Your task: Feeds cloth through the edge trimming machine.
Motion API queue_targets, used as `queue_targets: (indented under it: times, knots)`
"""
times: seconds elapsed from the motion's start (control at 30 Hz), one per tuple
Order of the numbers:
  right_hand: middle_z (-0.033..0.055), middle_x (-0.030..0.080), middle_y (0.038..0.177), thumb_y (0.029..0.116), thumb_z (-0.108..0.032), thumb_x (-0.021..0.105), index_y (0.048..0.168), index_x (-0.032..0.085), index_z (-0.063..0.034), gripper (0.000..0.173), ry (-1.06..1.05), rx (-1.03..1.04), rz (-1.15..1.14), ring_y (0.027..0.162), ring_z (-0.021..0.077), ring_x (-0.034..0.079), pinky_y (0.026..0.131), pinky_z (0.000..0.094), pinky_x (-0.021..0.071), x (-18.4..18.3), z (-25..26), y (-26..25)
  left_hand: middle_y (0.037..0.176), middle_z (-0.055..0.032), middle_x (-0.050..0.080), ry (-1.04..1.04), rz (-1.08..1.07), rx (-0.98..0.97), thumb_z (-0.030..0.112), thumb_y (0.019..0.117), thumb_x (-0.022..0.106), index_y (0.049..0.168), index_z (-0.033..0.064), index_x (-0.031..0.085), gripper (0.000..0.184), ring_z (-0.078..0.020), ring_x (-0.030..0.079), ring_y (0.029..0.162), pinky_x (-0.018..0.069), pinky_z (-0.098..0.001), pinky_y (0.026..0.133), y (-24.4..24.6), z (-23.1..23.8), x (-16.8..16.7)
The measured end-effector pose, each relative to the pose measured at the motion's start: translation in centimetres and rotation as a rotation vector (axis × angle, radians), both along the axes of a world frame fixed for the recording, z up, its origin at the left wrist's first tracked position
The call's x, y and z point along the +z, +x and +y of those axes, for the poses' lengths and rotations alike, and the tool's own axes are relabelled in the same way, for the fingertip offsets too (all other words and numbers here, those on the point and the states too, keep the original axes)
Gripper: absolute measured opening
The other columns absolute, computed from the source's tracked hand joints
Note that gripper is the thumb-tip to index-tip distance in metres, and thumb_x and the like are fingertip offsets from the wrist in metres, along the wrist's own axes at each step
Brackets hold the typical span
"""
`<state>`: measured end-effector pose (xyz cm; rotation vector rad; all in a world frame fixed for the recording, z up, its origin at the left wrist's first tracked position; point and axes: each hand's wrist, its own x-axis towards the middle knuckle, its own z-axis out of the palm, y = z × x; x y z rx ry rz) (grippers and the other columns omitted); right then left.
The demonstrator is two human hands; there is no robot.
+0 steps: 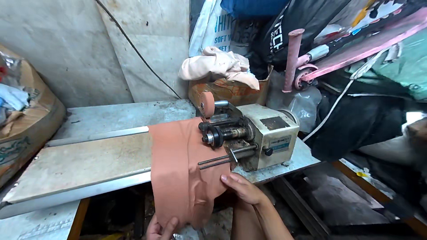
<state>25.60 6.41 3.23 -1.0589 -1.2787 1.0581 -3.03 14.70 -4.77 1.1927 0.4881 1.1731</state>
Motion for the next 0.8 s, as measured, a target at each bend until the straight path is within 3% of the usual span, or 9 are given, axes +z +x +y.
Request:
queue_targets:
  times: [0.17,0.3,0.4,0.53,0.67,0.73,0.8]
  knots:
    - [-0.001,0.072,0.099,0.1107,-0.031,0.041,0.111,0.067,-0.0079,0.034,-0.023,-0.012,0.001,0.095,0.0076,0.068,0.089,0.0318,0.0574,0.1,-0.1,-0.1,0.107,0.0053,0.077,0.001,-0.013,-0.024,0.023,0.0879,0.08,0.121,0.0232,0.07,0.035,-0.0071,0.073,0.095,0.0612,-0.0271,0.087,-0.6,0.2,0.2]
    - [-0.0005,0.073,0.103,0.1109,-0.03,0.041,0.113,0.067,-0.0074,0.035,-0.035,-0.01,0.007,0.098,0.0082,0.069,0.091,0.0324,0.0577,0.2,-0.1,-0.2,0.107,0.0044,0.077,0.006,0.004,-0.022,0.021,0.0867,0.082,0.122,0.0202,0.066,0.039,-0.0083,0.073,0.096,0.0614,-0.028,0.087,-0.9,0.2,0.2]
    - [-0.0006,0.074,0.101,0.111,-0.03,0.041,0.113,0.067,-0.008,0.034,-0.021,0.008,0.018,0.097,0.0081,0.07,0.091,0.032,0.0579,0.2,-0.1,-0.2,0.108,0.0019,0.077,-0.049,-0.103,-0.037,0.024,0.0881,0.08,0.126,0.0216,0.068,0.04,-0.0093,0.074,0.095,0.0618,-0.0295,0.086,-1.1,0.4,0.0]
    - [-0.0002,0.073,0.103,0.1112,-0.029,0.04,0.114,0.066,-0.0072,0.034,-0.021,-0.003,0.019,0.099,0.0083,0.069,0.093,0.0323,0.0571,0.2,-0.1,-0.3,0.113,0.0007,0.073,-0.017,0.128,0.015,0.017,0.0854,0.081,0.135,0.0043,0.049,0.061,-0.0109,0.072,0.102,0.0615,-0.0304,0.09,-1.1,0.3,0.6]
    - [-0.0013,0.073,0.103,0.1111,-0.028,0.041,0.114,0.066,-0.0081,0.033,-0.015,-0.007,0.015,0.1,0.0073,0.069,0.094,0.0316,0.0566,0.3,-0.1,-0.4,0.108,0.0038,0.077,-0.075,-0.094,-0.106,0.024,0.0866,0.081,0.126,0.0234,0.065,0.043,-0.0085,0.073,0.096,0.0612,-0.0295,0.087,-2.0,0.2,0.0]
    - [-0.0011,0.074,0.104,0.1112,-0.029,0.041,0.115,0.066,-0.0081,0.033,-0.017,-0.004,0.019,0.1,0.0077,0.069,0.094,0.0322,0.0573,0.3,-0.2,-0.4,0.115,0.0008,0.075,-0.042,-0.14,-0.155,0.022,0.0897,0.079,0.134,0.0217,0.062,0.047,-0.011,0.072,0.102,0.0602,-0.0316,0.091,-2.3,0.8,-0.1]
    - [0.0,0.074,0.104,0.1112,-0.03,0.04,0.115,0.066,-0.0077,0.034,-0.017,0.004,0.034,0.1,0.0089,0.07,0.094,0.033,0.0577,0.3,-0.1,-0.3,0.114,0.0018,0.075,-0.021,-0.028,-0.145,0.021,0.0879,0.081,0.131,0.0195,0.061,0.048,-0.0109,0.072,0.101,0.0606,-0.0304,0.091,-2.3,0.6,0.4]
